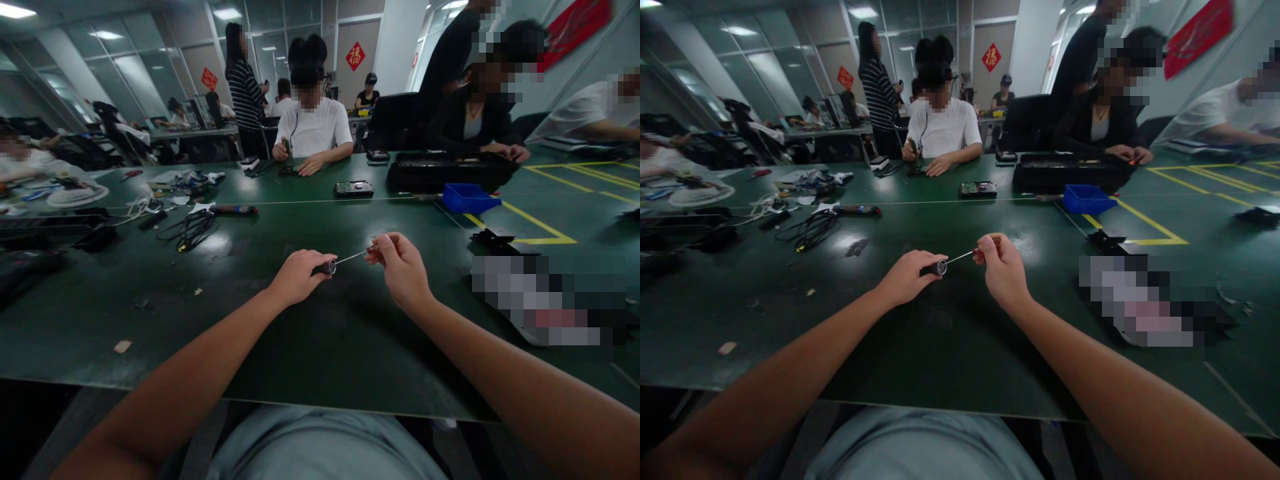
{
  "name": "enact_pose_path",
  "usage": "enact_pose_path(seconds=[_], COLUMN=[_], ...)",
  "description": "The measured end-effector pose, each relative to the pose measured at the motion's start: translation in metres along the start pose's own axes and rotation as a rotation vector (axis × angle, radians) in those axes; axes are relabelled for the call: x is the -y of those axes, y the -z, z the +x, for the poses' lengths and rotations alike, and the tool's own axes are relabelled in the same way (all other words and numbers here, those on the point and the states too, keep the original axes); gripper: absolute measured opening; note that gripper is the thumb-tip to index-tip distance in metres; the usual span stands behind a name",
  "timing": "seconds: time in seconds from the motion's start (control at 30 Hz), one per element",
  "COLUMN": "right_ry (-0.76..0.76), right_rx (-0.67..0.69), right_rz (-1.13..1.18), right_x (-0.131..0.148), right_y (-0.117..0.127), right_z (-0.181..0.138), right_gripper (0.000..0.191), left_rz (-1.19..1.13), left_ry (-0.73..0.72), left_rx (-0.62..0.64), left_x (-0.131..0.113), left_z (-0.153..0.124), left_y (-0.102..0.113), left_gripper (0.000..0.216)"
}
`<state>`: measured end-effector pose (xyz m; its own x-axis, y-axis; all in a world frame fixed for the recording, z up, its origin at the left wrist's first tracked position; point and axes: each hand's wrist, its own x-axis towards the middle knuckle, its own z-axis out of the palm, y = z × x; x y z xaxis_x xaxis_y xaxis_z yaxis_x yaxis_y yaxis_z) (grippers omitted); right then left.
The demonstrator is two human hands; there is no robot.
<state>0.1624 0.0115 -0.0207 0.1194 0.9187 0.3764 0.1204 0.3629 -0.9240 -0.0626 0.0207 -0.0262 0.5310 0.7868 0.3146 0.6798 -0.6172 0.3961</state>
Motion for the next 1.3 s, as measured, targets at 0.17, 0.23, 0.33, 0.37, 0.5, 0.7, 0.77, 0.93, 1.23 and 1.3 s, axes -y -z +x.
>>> enact_pose_path(seconds=[0.17,0.23,0.33,0.37,0.5,0.7,0.77,0.93,1.23,1.3], right_ry=[0.154,0.189,0.229,0.241,0.277,0.290,0.301,0.306,0.266,0.263], right_rx=[0.046,0.067,0.087,0.094,0.112,0.121,0.123,0.107,0.147,0.157], right_rz=[-0.247,-0.300,-0.363,-0.382,-0.434,-0.480,-0.510,-0.546,-0.476,-0.481], right_x=[0.015,0.017,0.018,0.018,0.020,0.022,0.023,0.022,0.020,0.020], right_y=[-0.001,-0.001,-0.001,-0.001,0.000,0.000,0.000,-0.001,0.000,0.000], right_z=[-0.010,-0.013,-0.014,-0.014,-0.014,-0.014,-0.014,-0.012,-0.013,-0.013], right_gripper=[0.021,0.020,0.018,0.018,0.016,0.016,0.015,0.016,0.016,0.016], left_rz=[0.002,-0.002,-0.008,-0.009,-0.011,0.008,0.022,0.005,0.008,0.019], left_ry=[-0.003,-0.007,-0.007,-0.006,0.001,-0.003,-0.002,0.031,0.006,-0.003], left_rx=[0.003,0.005,0.011,0.012,0.019,0.040,0.043,0.052,0.060,0.067], left_x=[-0.001,-0.001,-0.002,-0.003,-0.003,-0.003,-0.003,0.000,0.000,-0.001], left_z=[0.000,0.000,0.000,0.000,0.000,0.000,0.000,0.000,0.001,0.000], left_y=[-0.001,-0.001,-0.002,-0.002,-0.002,-0.003,-0.003,-0.004,-0.004,-0.004], left_gripper=[0.043,0.043,0.044,0.044,0.045,0.046,0.045,0.045,0.045,0.045])
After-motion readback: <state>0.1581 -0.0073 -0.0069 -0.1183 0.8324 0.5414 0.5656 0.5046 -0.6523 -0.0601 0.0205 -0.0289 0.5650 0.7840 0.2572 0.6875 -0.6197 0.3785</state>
